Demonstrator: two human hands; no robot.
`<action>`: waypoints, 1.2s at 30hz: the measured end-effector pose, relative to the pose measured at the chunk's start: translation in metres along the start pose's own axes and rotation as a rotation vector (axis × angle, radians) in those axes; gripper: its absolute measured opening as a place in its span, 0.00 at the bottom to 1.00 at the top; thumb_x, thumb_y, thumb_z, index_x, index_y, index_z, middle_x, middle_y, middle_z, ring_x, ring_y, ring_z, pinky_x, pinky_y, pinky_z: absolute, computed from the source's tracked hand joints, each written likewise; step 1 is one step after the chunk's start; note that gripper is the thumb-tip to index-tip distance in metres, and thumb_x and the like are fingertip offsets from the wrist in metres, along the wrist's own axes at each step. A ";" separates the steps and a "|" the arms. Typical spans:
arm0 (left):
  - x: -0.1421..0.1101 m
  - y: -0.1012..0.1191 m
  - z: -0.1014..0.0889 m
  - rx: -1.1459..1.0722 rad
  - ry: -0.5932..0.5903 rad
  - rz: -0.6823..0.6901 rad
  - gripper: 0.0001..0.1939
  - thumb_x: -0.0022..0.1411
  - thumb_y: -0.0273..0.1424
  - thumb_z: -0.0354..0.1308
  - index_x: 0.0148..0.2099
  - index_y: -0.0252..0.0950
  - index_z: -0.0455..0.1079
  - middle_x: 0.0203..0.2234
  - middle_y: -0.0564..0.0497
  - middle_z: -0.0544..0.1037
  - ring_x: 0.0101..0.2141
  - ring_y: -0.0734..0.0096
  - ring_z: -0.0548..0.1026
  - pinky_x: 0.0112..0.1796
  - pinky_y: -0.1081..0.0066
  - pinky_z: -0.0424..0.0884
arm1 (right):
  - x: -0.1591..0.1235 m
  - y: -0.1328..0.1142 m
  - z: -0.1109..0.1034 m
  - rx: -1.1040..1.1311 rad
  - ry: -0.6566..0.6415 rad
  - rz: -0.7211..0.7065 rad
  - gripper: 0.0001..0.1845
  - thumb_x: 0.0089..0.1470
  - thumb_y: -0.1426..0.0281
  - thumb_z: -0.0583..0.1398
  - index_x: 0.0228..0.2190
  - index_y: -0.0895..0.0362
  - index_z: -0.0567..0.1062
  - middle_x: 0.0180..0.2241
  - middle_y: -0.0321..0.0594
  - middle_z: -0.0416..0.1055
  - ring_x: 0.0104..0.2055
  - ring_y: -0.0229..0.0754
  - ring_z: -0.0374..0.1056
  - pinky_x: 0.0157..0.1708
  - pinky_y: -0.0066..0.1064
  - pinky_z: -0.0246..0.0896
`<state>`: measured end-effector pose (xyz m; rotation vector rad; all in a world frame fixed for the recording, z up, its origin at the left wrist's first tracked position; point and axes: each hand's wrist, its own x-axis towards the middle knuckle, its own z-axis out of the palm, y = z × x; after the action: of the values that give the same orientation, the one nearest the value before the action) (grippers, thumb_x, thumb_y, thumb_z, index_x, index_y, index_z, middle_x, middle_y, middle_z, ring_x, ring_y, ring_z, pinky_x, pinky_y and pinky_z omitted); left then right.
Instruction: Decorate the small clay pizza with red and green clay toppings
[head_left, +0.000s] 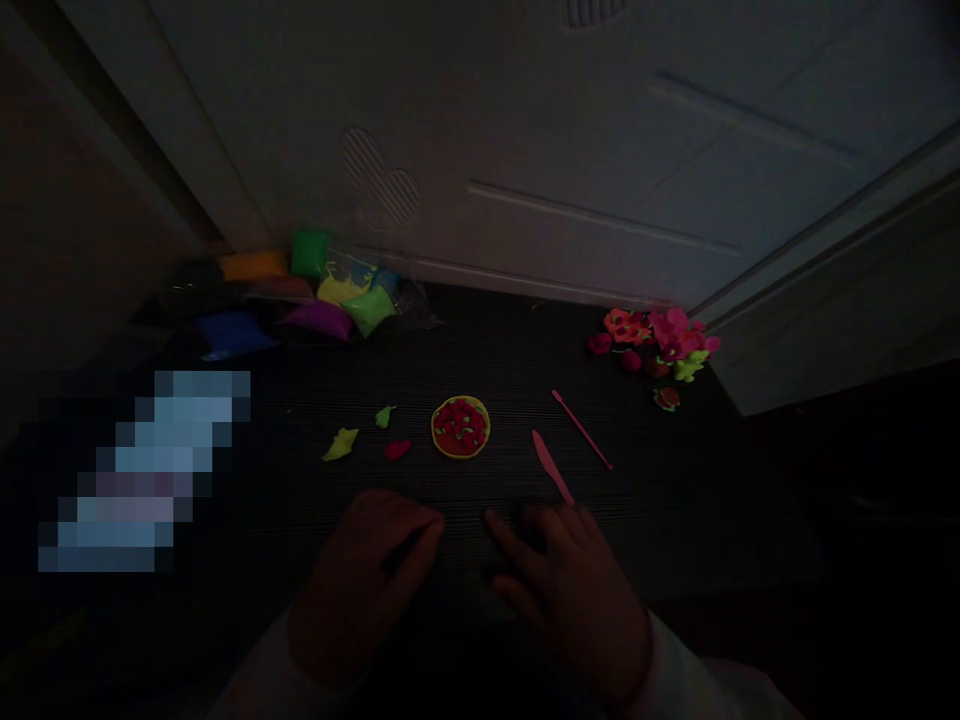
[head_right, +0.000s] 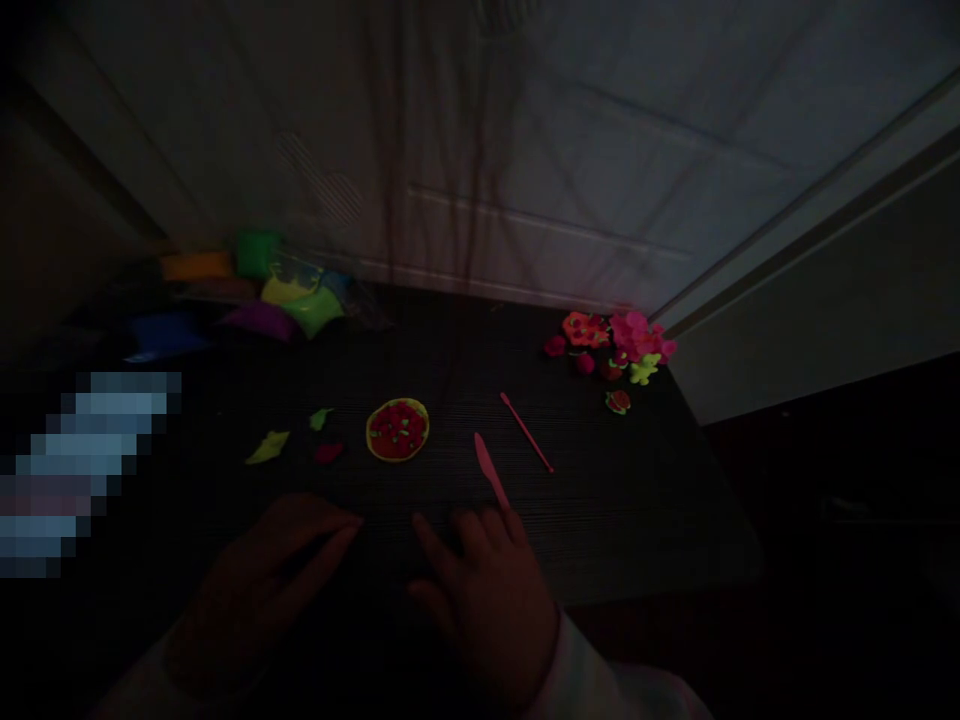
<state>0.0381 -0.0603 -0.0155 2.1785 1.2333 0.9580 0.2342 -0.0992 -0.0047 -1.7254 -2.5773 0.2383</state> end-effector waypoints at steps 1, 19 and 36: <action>0.000 0.000 0.000 0.001 0.002 0.001 0.06 0.57 0.29 0.50 0.32 0.36 0.68 0.25 0.54 0.75 0.28 0.73 0.73 0.32 0.72 0.68 | 0.000 -0.001 0.000 0.012 -0.001 -0.021 0.24 0.50 0.58 0.55 0.49 0.45 0.62 0.35 0.40 0.66 0.34 0.43 0.59 0.36 0.38 0.52; -0.001 0.000 0.000 -0.001 -0.024 -0.013 0.06 0.57 0.28 0.50 0.33 0.35 0.68 0.25 0.53 0.76 0.28 0.73 0.73 0.31 0.71 0.68 | -0.006 -0.005 0.002 -0.009 0.028 0.023 0.25 0.50 0.56 0.53 0.50 0.47 0.62 0.35 0.42 0.67 0.35 0.44 0.60 0.36 0.38 0.52; -0.001 0.002 -0.001 -0.018 -0.029 -0.024 0.06 0.56 0.27 0.51 0.33 0.34 0.69 0.25 0.52 0.76 0.29 0.72 0.72 0.32 0.70 0.67 | -0.010 -0.007 0.004 -0.014 0.058 0.004 0.25 0.48 0.57 0.57 0.49 0.47 0.64 0.34 0.41 0.66 0.34 0.43 0.59 0.34 0.37 0.53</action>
<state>0.0382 -0.0617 -0.0143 2.1514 1.2301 0.9210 0.2314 -0.1114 -0.0076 -1.7151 -2.5412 0.1684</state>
